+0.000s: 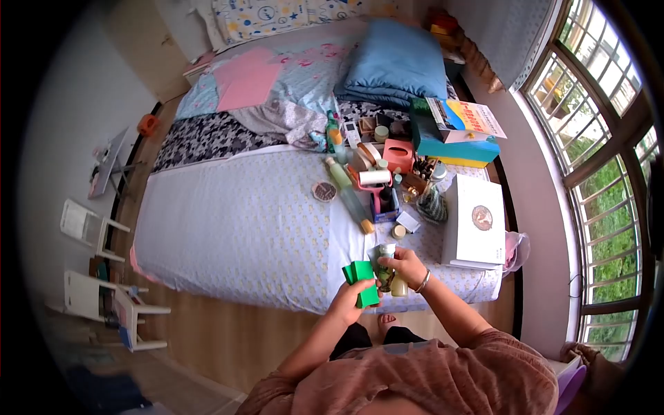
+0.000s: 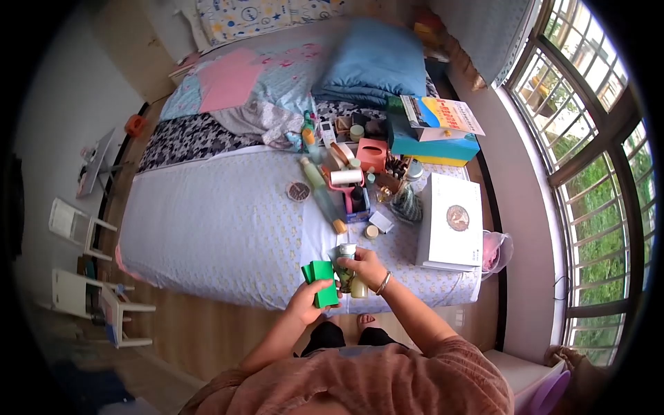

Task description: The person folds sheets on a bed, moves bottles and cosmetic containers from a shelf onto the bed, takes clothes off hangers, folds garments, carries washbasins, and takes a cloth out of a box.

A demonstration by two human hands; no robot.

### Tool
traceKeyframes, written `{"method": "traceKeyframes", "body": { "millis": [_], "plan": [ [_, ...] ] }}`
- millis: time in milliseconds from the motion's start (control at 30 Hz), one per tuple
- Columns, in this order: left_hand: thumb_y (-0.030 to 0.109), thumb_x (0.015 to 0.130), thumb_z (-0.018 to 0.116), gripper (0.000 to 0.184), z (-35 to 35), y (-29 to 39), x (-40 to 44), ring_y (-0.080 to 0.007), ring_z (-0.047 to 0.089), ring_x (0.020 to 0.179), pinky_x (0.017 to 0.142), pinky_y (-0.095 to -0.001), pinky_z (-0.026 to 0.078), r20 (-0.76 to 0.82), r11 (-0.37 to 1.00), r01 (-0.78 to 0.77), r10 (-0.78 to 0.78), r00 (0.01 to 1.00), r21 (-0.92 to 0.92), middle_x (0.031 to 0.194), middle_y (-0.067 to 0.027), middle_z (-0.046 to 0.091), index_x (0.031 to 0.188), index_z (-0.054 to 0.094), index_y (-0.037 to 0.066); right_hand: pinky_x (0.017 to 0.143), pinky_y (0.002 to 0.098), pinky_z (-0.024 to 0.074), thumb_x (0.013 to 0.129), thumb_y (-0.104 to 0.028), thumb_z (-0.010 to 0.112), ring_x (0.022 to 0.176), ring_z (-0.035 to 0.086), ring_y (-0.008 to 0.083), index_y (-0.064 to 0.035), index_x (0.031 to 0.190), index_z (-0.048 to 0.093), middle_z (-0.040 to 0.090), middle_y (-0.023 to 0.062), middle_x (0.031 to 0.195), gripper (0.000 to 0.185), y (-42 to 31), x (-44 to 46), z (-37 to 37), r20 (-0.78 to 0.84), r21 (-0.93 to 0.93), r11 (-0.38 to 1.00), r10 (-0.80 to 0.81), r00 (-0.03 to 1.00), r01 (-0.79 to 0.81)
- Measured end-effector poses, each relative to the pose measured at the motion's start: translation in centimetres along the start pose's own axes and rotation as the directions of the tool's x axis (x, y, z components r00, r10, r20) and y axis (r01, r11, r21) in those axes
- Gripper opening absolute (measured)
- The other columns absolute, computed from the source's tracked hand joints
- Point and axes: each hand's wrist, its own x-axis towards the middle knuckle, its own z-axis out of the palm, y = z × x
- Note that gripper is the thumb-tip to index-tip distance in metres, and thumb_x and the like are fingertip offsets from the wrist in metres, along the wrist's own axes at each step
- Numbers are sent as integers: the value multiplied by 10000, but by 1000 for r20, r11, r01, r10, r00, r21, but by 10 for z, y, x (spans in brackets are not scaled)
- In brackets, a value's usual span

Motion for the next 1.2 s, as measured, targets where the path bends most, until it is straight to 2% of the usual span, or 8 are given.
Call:
{"method": "traceKeyframes", "body": {
  "millis": [233, 433, 667, 733, 833, 1000, 1133, 1200],
  "plan": [
    [224, 744, 562, 231, 1, 106, 142, -181, 551, 740, 598, -368, 470, 45, 996, 11, -16, 999, 94, 824, -37, 544, 942, 502, 120, 609, 222, 432, 724, -113, 583, 680, 508, 73, 6, 897, 546, 567, 12, 779, 213, -45, 133, -38, -207, -270, 925, -326, 923, 266],
    [300, 733, 590, 222, 23, 183, 277, -169, 554, 731, 607, -359, 464, -40, 978, -35, 44, 998, 204, 827, -17, 563, 897, 535, 161, 610, 228, 428, 716, -120, 591, 673, 511, 79, 11, 900, 530, 573, 28, 756, 233, -88, 252, -92, -302, -467, 752, -630, 715, 466],
    [237, 657, 658, 263, 37, 246, 382, -167, 531, 705, 547, -356, 442, -216, 965, -122, 173, 961, 232, 801, -32, 550, 859, 539, 120, 603, 239, 416, 722, -138, 597, 668, 492, 81, -15, 928, 499, 561, 31, 768, 260, -127, 345, -134, -318, -519, 743, -626, 712, 422],
    [189, 625, 675, 293, 38, 258, 405, -159, 511, 694, 555, -329, 419, -221, 932, -247, 308, 925, 263, 842, -32, 535, 867, 536, 99, 624, 256, 425, 717, -146, 597, 695, 527, 126, -27, 937, 490, 566, 60, 777, 272, -127, 372, -147, -317, -643, 673, -669, 673, 366],
    [144, 618, 650, 214, 36, 264, 440, -130, 463, 552, 515, -296, 373, -267, 829, -354, 494, 828, 433, 683, -35, 532, 757, 548, 17, 623, 296, 431, 703, -148, 596, 700, 545, 225, -25, 927, 477, 558, 116, 813, 282, -122, 404, -160, -303, -676, 625, -719, 625, 391],
    [218, 621, 682, 349, 21, 264, 491, -146, 490, 639, 588, -294, 391, -323, 699, -430, 674, 664, 572, 750, -61, 532, 797, 477, -3, 672, 352, 406, 673, -122, 613, 784, 496, 320, -39, 935, 481, 525, 163, 860, 305, -110, 435, -179, -276, -799, 530, -743, 610, 283],
    [274, 634, 664, 297, 13, 260, 511, -137, 490, 604, 549, -291, 387, -283, 749, -316, 552, 784, 582, 705, -45, 546, 767, 554, 32, 694, 360, 402, 670, -104, 613, 826, 492, 325, -43, 947, 484, 528, 157, 873, 311, -102, 455, -189, -191, -727, 552, -733, 652, 408],
    [323, 630, 671, 343, 2, 259, 526, -141, 498, 646, 569, -296, 391, -333, 769, -139, 422, 844, 623, 752, -46, 553, 796, 567, 42, 707, 368, 409, 668, -103, 604, 853, 499, 328, -46, 986, 463, 527, 170, 923, 352, -100, 453, -194, -198, -746, 601, -612, 766, 287]
  ]
}}
